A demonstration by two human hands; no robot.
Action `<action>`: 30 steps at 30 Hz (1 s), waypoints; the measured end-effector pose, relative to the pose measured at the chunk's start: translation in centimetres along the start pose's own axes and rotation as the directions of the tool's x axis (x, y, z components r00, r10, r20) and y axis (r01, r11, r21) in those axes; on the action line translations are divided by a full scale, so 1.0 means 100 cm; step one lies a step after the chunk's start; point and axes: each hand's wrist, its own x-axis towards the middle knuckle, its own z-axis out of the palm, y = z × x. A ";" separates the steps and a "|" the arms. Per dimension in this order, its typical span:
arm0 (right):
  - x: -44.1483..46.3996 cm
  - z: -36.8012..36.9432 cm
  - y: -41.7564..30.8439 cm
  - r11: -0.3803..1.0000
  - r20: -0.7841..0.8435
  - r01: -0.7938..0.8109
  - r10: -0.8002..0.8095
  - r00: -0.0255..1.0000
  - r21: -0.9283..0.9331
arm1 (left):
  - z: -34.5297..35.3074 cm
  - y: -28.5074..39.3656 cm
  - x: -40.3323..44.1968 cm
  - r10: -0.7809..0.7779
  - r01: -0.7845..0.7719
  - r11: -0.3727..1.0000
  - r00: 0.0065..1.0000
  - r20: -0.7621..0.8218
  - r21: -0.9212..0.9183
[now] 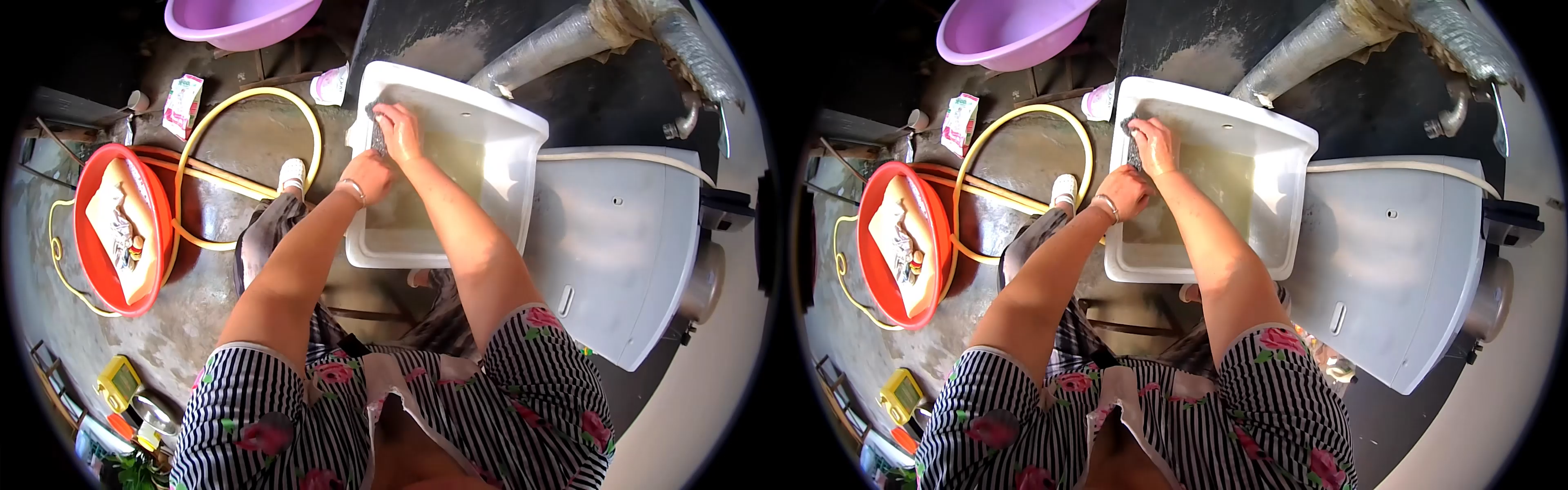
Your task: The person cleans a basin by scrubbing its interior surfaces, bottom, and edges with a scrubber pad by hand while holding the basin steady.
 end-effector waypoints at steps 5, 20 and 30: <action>-0.045 0.012 0.004 0.890 0.203 -0.339 0.287 0.936 0.305 | 0.006 0.036 -0.044 -0.340 0.119 0.899 0.798 -0.498 -0.422; -0.223 -0.048 -0.007 0.819 0.140 -0.459 0.438 0.888 0.346 | 0.024 0.150 -0.078 -0.382 0.263 0.905 0.846 -0.372 -0.334; -0.256 -0.109 -0.019 0.590 0.052 -0.377 0.493 0.868 0.714 | 0.077 0.136 -0.032 -0.525 0.355 0.526 0.850 0.032 -0.773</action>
